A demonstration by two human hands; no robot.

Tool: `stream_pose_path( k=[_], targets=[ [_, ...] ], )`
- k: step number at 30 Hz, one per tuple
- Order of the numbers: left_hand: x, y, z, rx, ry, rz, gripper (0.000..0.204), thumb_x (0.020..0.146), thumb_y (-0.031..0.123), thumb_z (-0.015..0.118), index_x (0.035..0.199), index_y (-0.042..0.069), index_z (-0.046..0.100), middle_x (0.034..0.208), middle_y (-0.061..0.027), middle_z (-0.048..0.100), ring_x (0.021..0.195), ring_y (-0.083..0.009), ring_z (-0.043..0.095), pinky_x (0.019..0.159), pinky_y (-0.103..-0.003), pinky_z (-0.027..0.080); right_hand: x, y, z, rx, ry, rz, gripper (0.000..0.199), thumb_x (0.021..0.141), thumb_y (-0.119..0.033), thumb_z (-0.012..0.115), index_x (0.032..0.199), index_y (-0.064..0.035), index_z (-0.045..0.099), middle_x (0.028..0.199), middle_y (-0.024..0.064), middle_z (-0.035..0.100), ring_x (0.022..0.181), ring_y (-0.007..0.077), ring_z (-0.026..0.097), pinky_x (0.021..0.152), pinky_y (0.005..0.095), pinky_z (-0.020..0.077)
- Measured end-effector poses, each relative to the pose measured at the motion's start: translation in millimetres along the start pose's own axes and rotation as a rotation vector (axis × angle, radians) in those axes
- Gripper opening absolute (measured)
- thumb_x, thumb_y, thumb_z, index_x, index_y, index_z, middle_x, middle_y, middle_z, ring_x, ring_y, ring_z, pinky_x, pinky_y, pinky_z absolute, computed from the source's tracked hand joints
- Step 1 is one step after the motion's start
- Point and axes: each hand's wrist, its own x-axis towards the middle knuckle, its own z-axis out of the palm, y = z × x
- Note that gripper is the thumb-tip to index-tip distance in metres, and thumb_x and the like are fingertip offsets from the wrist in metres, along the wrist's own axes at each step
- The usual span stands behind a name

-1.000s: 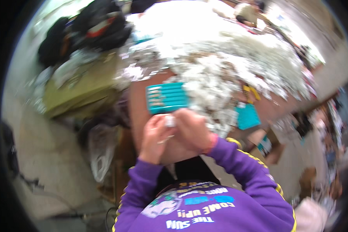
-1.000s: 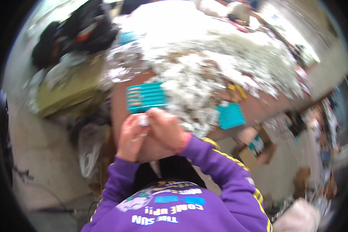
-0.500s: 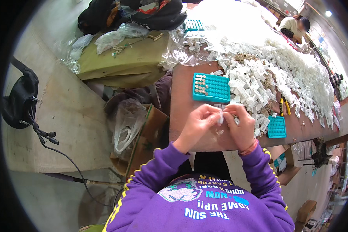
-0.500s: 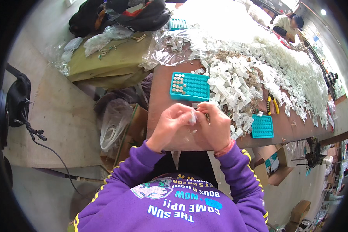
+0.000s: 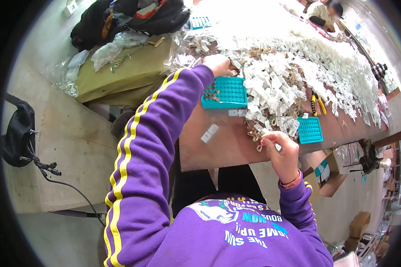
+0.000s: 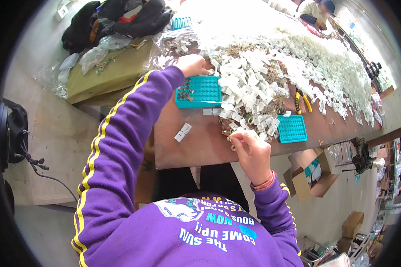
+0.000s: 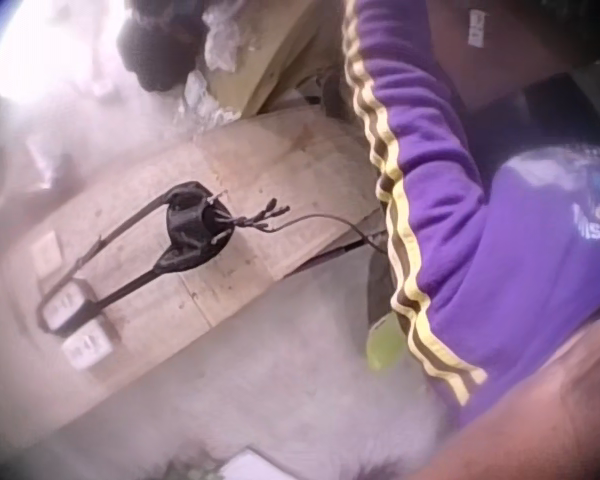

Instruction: The person repeatedly picks small white plastic housings and metal pins from a pile on the table, inserts the pins into the housings, and places the assembled units into a teal tray. The person handles items one at a time and continues the same assembly cycle throughout the clip.

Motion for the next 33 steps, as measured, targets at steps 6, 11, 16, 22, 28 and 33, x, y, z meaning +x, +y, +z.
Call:
stream_pose_path(
  k=[6,11,16,22,28,33],
  targets=[
    [30,-11,23,-0.156,0.013,0.062,0.033,0.068,0.033,0.071,0.081,0.002,0.070,0.082,-0.0175,0.068,0.080,-0.0325,0.066,0.072,-0.040,0.051,3,15,0,-0.073,0.018,-0.042,0.004,0.084,0.002,0.064,0.087,0.0036,0.065,0.076,0.0075,0.066,0.069,0.0118,0.064,0.063,0.0234,0.0488],
    [8,-15,5,-0.207,0.187,0.023,0.023,0.074,0.026,0.067,0.081,0.004,0.064,0.076,-0.0140,0.066,0.073,-0.0311,0.065,0.069,-0.038,0.051,18,29,15,-0.207,-0.006,-0.128,0.005,0.084,-0.005,0.064,0.088,-0.0028,0.064,0.084,0.0091,0.066,0.069,0.0228,0.065,0.062,0.0307,0.0502],
    [-52,1,-21,-0.922,0.573,0.035,0.026,0.082,0.019,0.069,0.099,0.000,0.062,0.081,-0.0085,0.068,0.073,-0.0146,0.067,0.065,-0.028,0.052,31,46,39,-0.736,-0.037,-0.185,0.019,0.082,-0.030,0.068,0.078,-0.0126,0.063,0.074,0.0061,0.060,0.062,0.0274,0.061,0.057,0.0369,0.0478],
    [-149,47,-8,-1.795,0.558,-0.110,0.026,0.089,0.009,0.060,0.113,-0.001,0.056,0.087,-0.0048,0.063,0.082,-0.0127,0.063,0.068,-0.024,0.052,46,47,54,-0.716,-0.090,-0.161,0.020,0.079,-0.030,0.070,0.074,-0.0113,0.063,0.072,0.0069,0.063,0.062,0.0284,0.062,0.056,0.0381,0.0472],
    [-195,92,25,-2.161,0.393,-0.254,0.024,0.094,0.013,0.056,0.115,0.001,0.055,0.099,-0.0062,0.061,0.090,-0.0135,0.061,0.080,-0.025,0.050,63,35,49,0.280,-0.147,0.189,0.023,0.093,-0.023,0.062,0.096,-0.0013,0.069,0.083,0.0008,0.066,0.071,0.0051,0.059,0.062,0.0222,0.0467],
    [-190,90,33,-1.912,0.307,-0.018,0.027,0.095,0.017,0.059,0.116,0.001,0.059,0.099,-0.0041,0.063,0.084,-0.0098,0.058,0.080,-0.024,0.048,78,27,45,0.830,-0.489,0.455,0.021,0.092,-0.021,0.063,0.101,-0.0027,0.066,0.091,0.0022,0.068,0.081,0.0076,0.064,0.071,0.0197,0.0509]
  ],
)
